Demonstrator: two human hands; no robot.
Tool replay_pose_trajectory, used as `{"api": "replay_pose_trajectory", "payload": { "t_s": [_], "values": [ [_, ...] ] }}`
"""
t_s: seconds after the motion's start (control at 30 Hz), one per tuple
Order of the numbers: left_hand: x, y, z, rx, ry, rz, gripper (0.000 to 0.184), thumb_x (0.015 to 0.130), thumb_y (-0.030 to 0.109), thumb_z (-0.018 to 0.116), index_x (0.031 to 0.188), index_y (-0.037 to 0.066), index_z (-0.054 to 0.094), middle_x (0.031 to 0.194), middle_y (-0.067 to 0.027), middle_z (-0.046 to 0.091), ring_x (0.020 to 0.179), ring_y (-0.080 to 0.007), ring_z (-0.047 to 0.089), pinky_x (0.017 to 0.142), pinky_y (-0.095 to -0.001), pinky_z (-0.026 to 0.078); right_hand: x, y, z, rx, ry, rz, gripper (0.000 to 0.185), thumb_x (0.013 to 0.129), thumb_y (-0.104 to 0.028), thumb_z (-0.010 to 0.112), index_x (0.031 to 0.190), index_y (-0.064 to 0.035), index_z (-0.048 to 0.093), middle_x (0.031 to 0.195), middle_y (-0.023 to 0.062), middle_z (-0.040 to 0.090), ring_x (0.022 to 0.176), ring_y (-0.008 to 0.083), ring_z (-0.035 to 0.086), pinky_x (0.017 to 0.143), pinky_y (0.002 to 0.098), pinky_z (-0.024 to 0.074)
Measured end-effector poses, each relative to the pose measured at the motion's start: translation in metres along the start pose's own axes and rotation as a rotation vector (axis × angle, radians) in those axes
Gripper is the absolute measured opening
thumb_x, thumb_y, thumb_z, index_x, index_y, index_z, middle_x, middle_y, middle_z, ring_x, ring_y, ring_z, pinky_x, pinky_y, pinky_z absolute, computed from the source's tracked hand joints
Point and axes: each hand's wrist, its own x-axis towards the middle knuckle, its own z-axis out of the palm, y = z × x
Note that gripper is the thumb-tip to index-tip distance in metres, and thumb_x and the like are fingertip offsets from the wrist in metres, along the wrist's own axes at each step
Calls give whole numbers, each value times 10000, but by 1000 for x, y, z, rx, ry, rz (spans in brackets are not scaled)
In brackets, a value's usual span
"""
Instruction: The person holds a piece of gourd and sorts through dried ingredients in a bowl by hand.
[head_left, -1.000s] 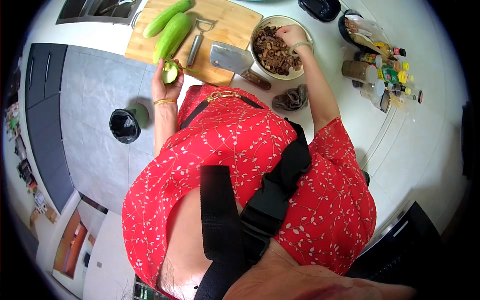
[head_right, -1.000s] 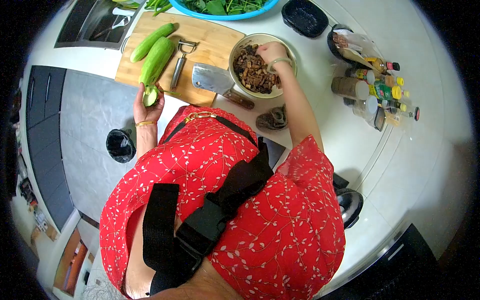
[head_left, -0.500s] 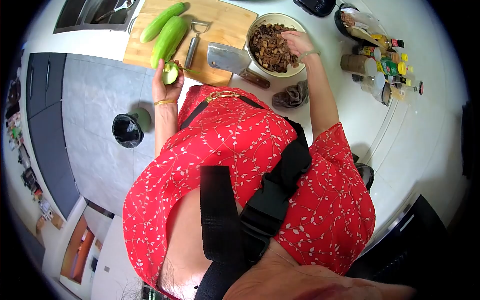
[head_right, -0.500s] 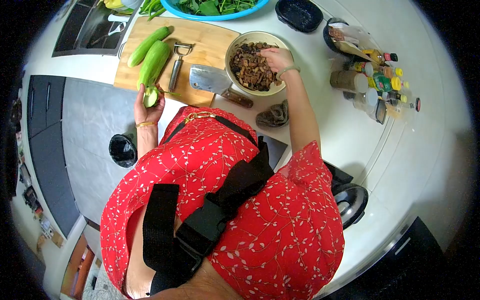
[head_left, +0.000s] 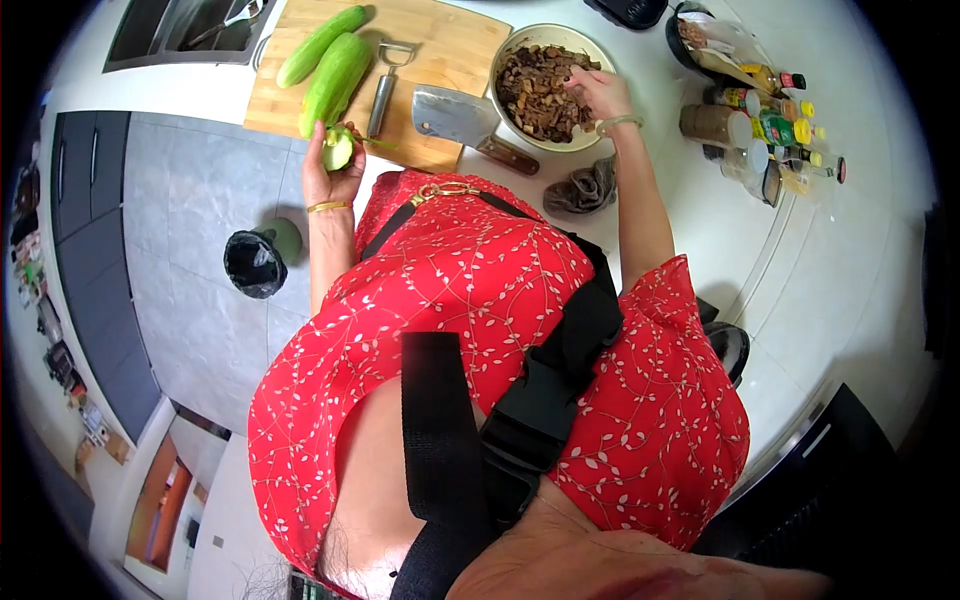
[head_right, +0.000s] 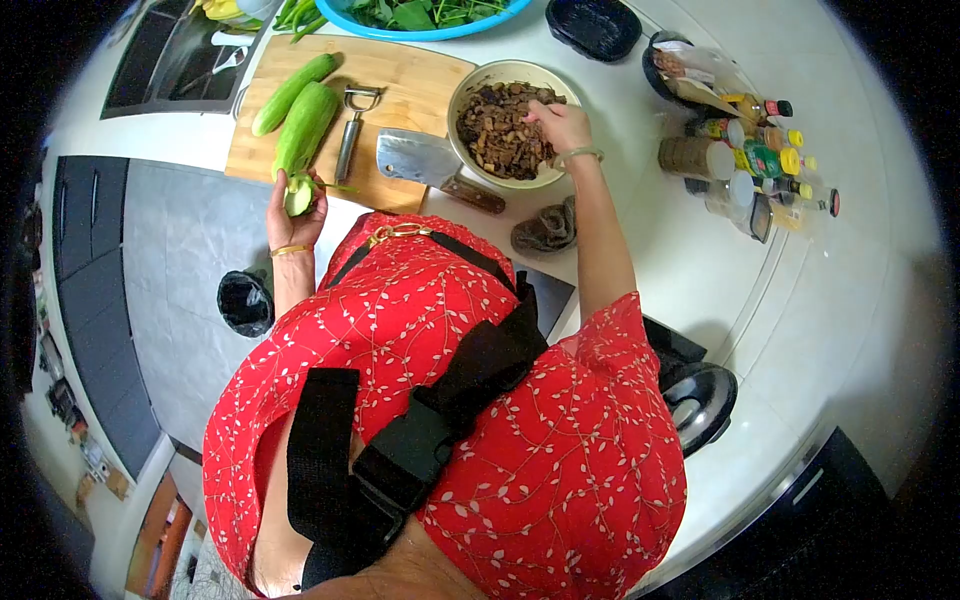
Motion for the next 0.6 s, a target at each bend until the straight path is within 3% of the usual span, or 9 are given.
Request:
{"api": "replay_pose_trajectory", "payload": {
  "t_s": [0.07,0.17,0.37,0.47,0.6],
  "values": [
    [0,0,1,-5,-3,-4,311,786,251,604,879,-39,542,832,-153,580,756,-224,567,648,-288,497,7,8,4,-158,88,-217,199,699,-251,644,692,-52,655,542,24,562,490,107,505,479,255,393],
    [-2,0,3,-1,10,-2,306,787,249,603,883,-36,542,834,-155,580,756,-225,567,647,-287,498,1,1,9,-498,217,-293,146,669,-236,649,716,-98,661,610,52,605,572,180,574,569,301,455],
    [-3,0,4,3,8,8,297,788,244,603,882,-32,544,835,-156,580,751,-227,568,634,-282,501,1,2,12,-579,323,-261,121,654,-232,636,743,-155,665,651,70,611,613,218,584,604,323,466],
    [-3,0,3,-4,6,2,296,789,244,600,881,-31,545,837,-157,580,751,-228,570,633,-282,503,-3,-2,11,-598,152,-260,117,672,-237,623,758,-169,662,691,68,618,642,230,585,615,331,468],
    [-1,0,0,-5,1,-1,298,789,246,601,880,-31,545,840,-158,580,757,-229,571,634,-285,505,-1,4,18,-680,95,-258,112,685,-228,609,760,-162,659,752,77,624,689,248,588,649,339,471]
  ]
}}
